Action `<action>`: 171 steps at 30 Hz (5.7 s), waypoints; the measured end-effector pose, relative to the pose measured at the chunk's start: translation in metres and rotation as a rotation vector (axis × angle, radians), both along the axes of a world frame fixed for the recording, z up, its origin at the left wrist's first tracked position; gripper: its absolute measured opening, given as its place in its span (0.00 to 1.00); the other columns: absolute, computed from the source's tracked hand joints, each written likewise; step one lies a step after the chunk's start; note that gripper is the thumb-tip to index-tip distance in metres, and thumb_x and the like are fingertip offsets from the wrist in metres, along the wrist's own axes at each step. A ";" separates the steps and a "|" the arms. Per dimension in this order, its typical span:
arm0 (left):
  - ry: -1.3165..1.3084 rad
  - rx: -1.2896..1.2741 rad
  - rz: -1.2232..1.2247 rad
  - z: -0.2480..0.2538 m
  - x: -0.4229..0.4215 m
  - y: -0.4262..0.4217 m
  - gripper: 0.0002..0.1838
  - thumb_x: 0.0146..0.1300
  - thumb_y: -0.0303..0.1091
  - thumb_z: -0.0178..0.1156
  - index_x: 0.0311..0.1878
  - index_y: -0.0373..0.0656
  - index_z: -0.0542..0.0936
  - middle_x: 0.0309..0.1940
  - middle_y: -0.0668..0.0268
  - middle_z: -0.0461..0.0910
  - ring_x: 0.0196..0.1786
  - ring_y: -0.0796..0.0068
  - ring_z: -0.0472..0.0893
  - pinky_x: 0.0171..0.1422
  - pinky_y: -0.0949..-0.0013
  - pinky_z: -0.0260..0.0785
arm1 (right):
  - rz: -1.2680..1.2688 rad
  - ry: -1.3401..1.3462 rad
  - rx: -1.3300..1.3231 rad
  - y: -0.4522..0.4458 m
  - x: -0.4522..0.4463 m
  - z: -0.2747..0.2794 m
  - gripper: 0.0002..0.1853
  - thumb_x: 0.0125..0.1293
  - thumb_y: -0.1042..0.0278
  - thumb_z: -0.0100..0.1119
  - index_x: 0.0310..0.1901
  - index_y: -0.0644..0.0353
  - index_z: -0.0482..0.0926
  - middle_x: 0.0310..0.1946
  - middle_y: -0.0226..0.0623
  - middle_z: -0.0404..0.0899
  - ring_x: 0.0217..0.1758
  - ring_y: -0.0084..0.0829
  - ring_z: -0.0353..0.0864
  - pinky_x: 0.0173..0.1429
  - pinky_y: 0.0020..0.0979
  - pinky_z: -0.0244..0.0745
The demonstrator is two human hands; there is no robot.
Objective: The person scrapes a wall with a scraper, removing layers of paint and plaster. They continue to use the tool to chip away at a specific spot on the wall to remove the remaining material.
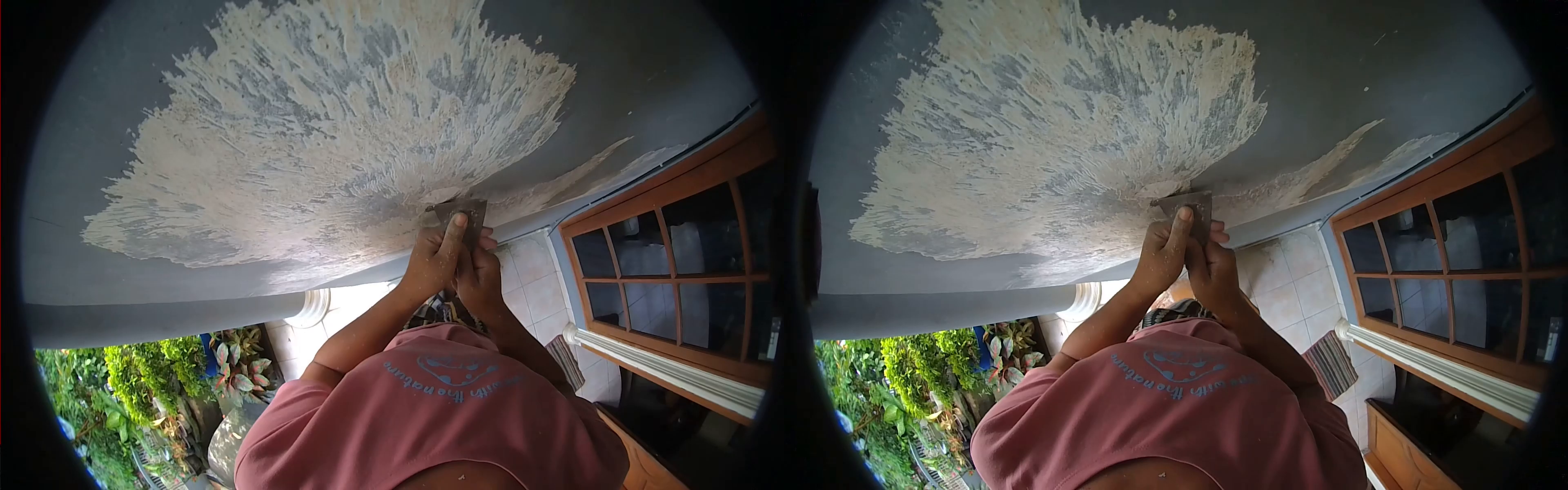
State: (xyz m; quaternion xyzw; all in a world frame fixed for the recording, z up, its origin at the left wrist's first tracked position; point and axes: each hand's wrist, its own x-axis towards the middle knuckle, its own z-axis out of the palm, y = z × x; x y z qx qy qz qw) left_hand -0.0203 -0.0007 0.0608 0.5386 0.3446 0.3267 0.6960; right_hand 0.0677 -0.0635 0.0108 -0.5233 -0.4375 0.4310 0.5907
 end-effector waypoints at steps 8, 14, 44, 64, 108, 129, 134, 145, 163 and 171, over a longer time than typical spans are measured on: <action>0.016 0.002 0.012 0.007 0.000 0.000 0.32 0.73 0.55 0.42 0.42 0.30 0.82 0.33 0.59 0.85 0.36 0.77 0.81 0.41 0.75 0.74 | -0.055 0.023 -0.064 0.002 -0.002 0.005 0.12 0.71 0.68 0.50 0.38 0.70 0.77 0.22 0.38 0.78 0.27 0.24 0.79 0.30 0.28 0.71; 0.035 -0.029 0.028 -0.006 -0.005 -0.008 0.33 0.73 0.56 0.43 0.42 0.30 0.82 0.34 0.57 0.85 0.36 0.76 0.82 0.39 0.75 0.74 | -0.031 0.033 -0.139 -0.014 -0.007 -0.019 0.12 0.71 0.67 0.50 0.38 0.69 0.77 0.21 0.38 0.78 0.25 0.24 0.79 0.29 0.28 0.70; 0.042 -0.089 0.128 -0.004 -0.002 -0.015 0.34 0.73 0.56 0.42 0.36 0.29 0.83 0.34 0.57 0.85 0.32 0.74 0.82 0.34 0.74 0.74 | 0.029 0.001 -0.057 -0.012 -0.002 -0.009 0.12 0.71 0.67 0.51 0.35 0.69 0.77 0.20 0.38 0.79 0.24 0.26 0.81 0.28 0.27 0.71; 0.156 -0.057 0.123 -0.002 0.005 -0.010 0.34 0.74 0.55 0.40 0.38 0.28 0.82 0.34 0.54 0.84 0.38 0.71 0.82 0.45 0.72 0.74 | 0.060 0.132 -0.094 -0.004 0.004 -0.019 0.13 0.72 0.65 0.51 0.39 0.68 0.77 0.21 0.35 0.78 0.26 0.20 0.78 0.29 0.26 0.70; 0.153 -0.046 0.017 0.019 0.024 0.000 0.32 0.73 0.54 0.44 0.41 0.28 0.82 0.33 0.58 0.85 0.37 0.74 0.82 0.42 0.74 0.75 | -0.018 0.238 -0.056 0.004 0.013 -0.023 0.11 0.71 0.66 0.50 0.39 0.66 0.78 0.17 0.28 0.73 0.23 0.17 0.73 0.27 0.25 0.67; 0.171 0.086 -0.020 0.013 0.010 0.001 0.34 0.73 0.57 0.40 0.45 0.30 0.81 0.36 0.57 0.84 0.38 0.74 0.82 0.42 0.73 0.74 | -0.106 0.106 -0.021 0.000 0.002 0.006 0.12 0.70 0.68 0.52 0.33 0.69 0.78 0.20 0.35 0.78 0.25 0.21 0.77 0.27 0.26 0.68; 0.190 -0.015 -0.046 0.001 0.004 0.004 0.35 0.73 0.57 0.40 0.36 0.30 0.82 0.37 0.57 0.84 0.40 0.72 0.82 0.43 0.71 0.75 | -0.074 0.103 -0.051 0.000 0.004 -0.011 0.13 0.70 0.68 0.52 0.32 0.69 0.78 0.20 0.35 0.78 0.25 0.21 0.77 0.28 0.25 0.68; 0.242 0.040 -0.096 0.003 0.003 0.003 0.36 0.72 0.60 0.39 0.45 0.31 0.81 0.35 0.58 0.84 0.36 0.73 0.83 0.41 0.74 0.74 | -0.128 0.175 -0.062 -0.003 -0.005 -0.014 0.13 0.70 0.68 0.52 0.31 0.69 0.77 0.20 0.32 0.78 0.24 0.19 0.75 0.28 0.25 0.68; 0.219 0.008 -0.176 0.021 0.009 0.009 0.35 0.73 0.58 0.40 0.41 0.32 0.83 0.36 0.58 0.85 0.37 0.74 0.82 0.38 0.75 0.72 | -0.165 0.163 -0.039 0.001 0.004 0.004 0.14 0.71 0.67 0.51 0.30 0.67 0.78 0.19 0.33 0.77 0.23 0.19 0.75 0.27 0.25 0.67; 0.211 -0.032 -0.110 0.022 0.011 0.005 0.36 0.73 0.57 0.41 0.35 0.28 0.83 0.37 0.56 0.84 0.39 0.72 0.82 0.45 0.72 0.75 | -0.167 0.215 -0.057 0.003 0.003 0.010 0.14 0.71 0.66 0.52 0.30 0.68 0.77 0.19 0.32 0.77 0.23 0.19 0.74 0.27 0.25 0.67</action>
